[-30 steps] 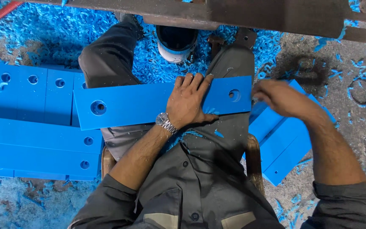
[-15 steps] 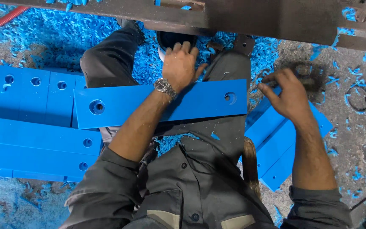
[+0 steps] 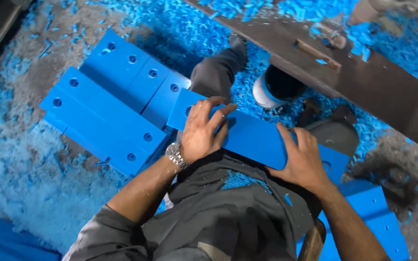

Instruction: Drilling holes into blue plastic blocks using a vertical drill press and organizing the finished pieces.

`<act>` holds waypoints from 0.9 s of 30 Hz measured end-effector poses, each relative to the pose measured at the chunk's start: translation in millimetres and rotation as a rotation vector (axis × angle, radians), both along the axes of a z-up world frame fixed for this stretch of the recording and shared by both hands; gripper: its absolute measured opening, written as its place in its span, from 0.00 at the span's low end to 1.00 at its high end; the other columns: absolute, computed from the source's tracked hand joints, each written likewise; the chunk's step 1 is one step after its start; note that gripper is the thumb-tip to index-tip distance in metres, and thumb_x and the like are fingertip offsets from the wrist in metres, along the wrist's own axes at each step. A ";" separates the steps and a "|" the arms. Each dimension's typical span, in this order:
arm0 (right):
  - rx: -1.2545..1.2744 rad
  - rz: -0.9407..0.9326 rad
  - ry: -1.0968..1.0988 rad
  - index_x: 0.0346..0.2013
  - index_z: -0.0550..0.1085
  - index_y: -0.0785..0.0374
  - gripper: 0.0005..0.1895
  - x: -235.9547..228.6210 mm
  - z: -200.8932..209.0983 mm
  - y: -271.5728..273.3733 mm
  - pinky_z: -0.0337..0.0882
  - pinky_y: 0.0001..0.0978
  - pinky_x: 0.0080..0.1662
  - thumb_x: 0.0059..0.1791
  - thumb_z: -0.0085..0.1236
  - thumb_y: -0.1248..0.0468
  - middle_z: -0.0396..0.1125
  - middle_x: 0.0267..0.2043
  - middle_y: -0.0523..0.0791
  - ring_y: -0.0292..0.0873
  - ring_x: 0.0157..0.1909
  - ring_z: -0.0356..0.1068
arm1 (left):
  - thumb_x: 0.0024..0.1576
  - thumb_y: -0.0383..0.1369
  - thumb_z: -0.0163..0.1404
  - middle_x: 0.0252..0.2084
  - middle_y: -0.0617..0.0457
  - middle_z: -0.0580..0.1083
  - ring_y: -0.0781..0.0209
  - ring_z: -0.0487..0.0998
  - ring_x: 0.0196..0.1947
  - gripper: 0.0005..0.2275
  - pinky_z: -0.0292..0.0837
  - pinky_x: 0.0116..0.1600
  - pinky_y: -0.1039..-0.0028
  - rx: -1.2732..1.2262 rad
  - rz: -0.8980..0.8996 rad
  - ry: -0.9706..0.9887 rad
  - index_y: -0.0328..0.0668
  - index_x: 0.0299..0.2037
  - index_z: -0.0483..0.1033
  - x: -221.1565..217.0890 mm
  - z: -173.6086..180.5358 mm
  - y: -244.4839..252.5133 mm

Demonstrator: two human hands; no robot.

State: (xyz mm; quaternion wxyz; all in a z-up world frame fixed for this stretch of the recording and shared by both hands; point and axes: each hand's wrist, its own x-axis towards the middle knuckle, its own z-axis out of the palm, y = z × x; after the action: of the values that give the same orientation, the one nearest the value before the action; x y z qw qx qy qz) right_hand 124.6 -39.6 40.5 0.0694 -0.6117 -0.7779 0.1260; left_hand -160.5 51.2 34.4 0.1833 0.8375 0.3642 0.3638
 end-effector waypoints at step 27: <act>-0.363 -0.001 0.028 0.72 0.55 0.60 0.63 -380.0 -191.1 250.0 0.60 0.62 0.60 0.31 0.76 0.42 0.50 0.67 0.58 0.62 0.69 0.51 | 0.49 0.52 0.65 0.71 0.34 0.56 0.32 0.58 0.68 0.43 0.57 0.69 0.47 -0.621 1.569 -0.087 0.39 0.70 0.60 -312.9 -338.0 -10.0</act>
State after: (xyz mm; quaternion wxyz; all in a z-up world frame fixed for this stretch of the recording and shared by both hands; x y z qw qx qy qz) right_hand -255.4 210.4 -150.6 -0.0314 -0.6129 -0.7410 0.2726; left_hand -473.4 41.2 -303.6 0.1132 0.2388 0.9163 0.3009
